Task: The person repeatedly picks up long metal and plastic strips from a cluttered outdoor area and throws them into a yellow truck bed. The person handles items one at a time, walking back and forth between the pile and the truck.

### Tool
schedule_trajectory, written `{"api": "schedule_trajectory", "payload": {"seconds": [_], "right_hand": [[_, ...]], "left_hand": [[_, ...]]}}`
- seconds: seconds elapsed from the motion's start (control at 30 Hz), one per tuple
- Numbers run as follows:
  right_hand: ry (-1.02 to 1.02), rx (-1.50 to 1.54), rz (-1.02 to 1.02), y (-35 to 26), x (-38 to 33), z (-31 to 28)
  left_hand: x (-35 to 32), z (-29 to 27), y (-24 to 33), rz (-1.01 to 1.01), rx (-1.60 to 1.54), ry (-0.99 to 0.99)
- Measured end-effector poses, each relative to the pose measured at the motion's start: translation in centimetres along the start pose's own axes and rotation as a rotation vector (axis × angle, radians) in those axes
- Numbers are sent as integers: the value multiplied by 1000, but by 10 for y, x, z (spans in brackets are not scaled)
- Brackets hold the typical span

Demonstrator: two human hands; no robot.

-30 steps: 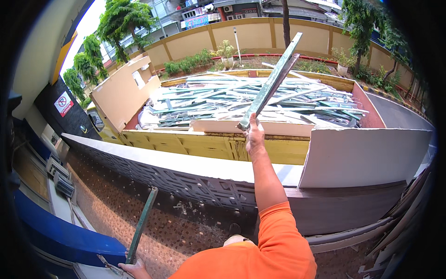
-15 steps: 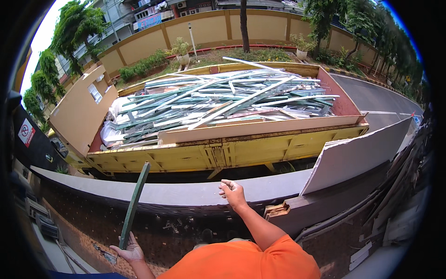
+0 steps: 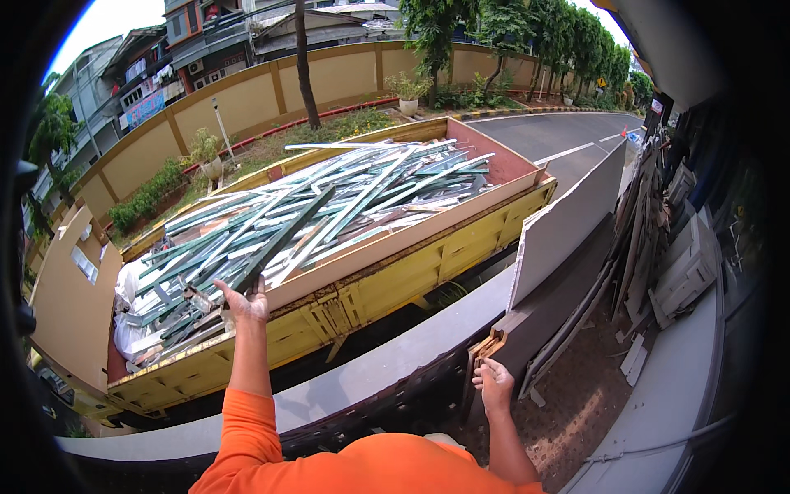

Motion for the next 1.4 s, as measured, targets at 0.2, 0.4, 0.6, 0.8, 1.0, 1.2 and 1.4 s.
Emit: {"api": "schedule_trajectory", "payload": {"seconds": [0.2, 0.4, 0.6, 0.8, 1.0, 1.2, 1.4], "right_hand": [[100, -184, -71, 15, -77, -69], [440, -253, 118, 107, -145, -209], [542, -558, 467, 267, -242, -359], [418, -807, 748, 392, -334, -471], [436, -721, 803, 432, -391, -565], [607, -743, 746, 457, -416, -661], [760, -157, 685, 439, -332, -699]], "left_hand": [[18, 105, -210, -463, 731, -455], [-239, -51, -333, -1078, 841, -733], [-429, -163, -319, -1462, 1014, -946], [-509, -215, -335, -1473, 1271, -1086], [-594, -267, -367, -1279, 1510, -1027], [-587, -349, -387, -727, 2124, -1432], [-465, -426, -363, -537, 2628, -1414]]}}
Point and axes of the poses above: each hand's wrist, its own x-axis towards the middle knuckle, its own z-axis out of the palm, y = z × x, the point moved 10 cm from there along x, towards the middle knuckle, and after that the axes turned 7 degrees about y, right-handed, at the moved point
